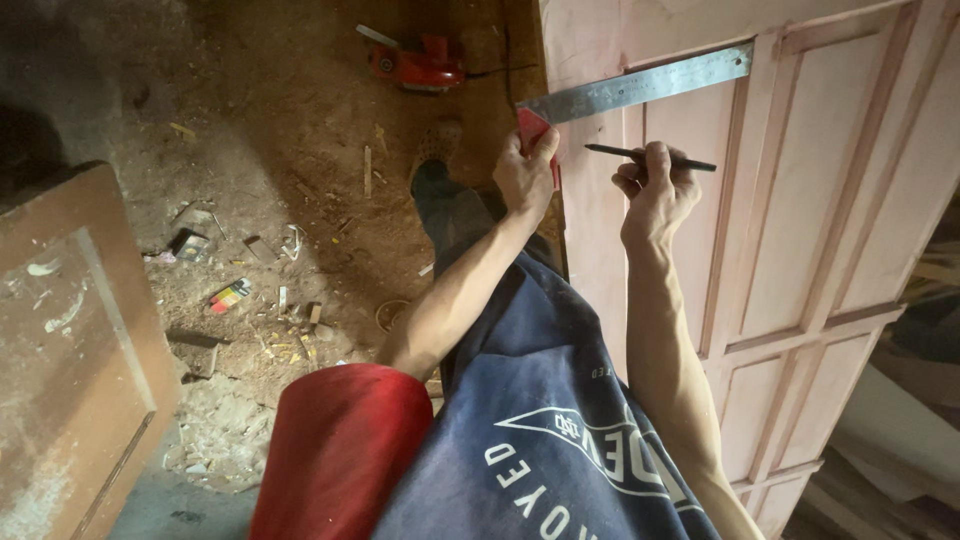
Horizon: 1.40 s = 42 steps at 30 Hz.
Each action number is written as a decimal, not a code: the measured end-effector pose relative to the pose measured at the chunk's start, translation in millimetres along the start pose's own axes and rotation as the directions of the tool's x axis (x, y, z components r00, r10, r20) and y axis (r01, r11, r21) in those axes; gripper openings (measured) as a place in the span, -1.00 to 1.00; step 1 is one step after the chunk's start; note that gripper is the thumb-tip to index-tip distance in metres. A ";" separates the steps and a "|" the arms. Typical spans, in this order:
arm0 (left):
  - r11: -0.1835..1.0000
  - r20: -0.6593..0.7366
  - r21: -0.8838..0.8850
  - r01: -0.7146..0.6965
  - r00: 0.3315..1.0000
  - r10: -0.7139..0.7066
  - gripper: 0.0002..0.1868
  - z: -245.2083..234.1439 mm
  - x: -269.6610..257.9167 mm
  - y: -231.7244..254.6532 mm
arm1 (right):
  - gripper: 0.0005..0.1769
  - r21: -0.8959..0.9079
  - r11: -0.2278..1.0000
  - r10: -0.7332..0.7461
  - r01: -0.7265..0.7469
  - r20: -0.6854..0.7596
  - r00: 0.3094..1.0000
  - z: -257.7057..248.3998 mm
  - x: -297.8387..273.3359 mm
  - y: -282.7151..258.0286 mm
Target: The person uses a metal ruler and a pencil to draw straight lines on a wooden door. They repeatedly reposition the ruler and draw lines along its edge to mark the surface.
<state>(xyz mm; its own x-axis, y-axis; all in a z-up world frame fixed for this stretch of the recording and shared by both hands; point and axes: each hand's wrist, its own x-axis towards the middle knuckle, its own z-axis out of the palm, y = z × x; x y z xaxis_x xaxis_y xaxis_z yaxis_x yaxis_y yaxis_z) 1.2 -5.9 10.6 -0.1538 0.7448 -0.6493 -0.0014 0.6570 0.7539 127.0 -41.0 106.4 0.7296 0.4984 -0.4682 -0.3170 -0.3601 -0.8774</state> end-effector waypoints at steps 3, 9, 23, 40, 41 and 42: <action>0.999 0.009 0.027 0.032 0.999 -0.033 -0.65 -2.0 -0.8 3.2 | -0.79 -0.033 0.999 -0.010 0.011 0.017 1.000 4.9 0.7 -1.5; 1.000 0.019 0.027 -0.005 1.000 0.004 -0.67 -4.2 -1.8 6.4 | -0.77 -0.070 0.996 -0.046 0.051 0.063 0.997 14.2 1.4 -2.2; 0.973 0.083 -0.216 -0.078 0.992 0.097 -0.72 -3.3 5.9 -15.6 | -0.77 -0.103 0.994 0.037 -0.038 -0.007 0.999 -13.4 -7.6 19.6; 0.995 -0.011 -0.002 -0.098 0.995 0.098 -0.61 0.9 6.0 -8.6 | -0.75 -0.125 0.991 0.041 -0.042 -0.009 0.999 -23.0 -9.6 19.5; 0.995 -0.010 -0.014 -0.100 0.995 0.100 -0.62 0.7 5.8 -8.0 | -0.75 -0.120 0.992 0.044 -0.045 -0.010 0.999 -23.3 -10.2 19.8; 0.996 -0.013 0.009 -0.088 0.996 0.088 -0.62 0.9 5.3 -7.5 | -0.76 -0.115 0.992 0.046 -0.047 -0.010 0.999 -24.0 -10.4 19.9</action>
<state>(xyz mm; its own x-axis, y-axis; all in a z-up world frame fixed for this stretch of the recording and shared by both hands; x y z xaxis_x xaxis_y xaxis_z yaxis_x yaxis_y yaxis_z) 1.3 -6.7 1.5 -0.1664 0.7982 -0.5789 0.0209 0.5898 0.8073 127.7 -72.2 96.3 0.7204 0.4730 -0.5073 -0.2793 -0.4716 -0.8364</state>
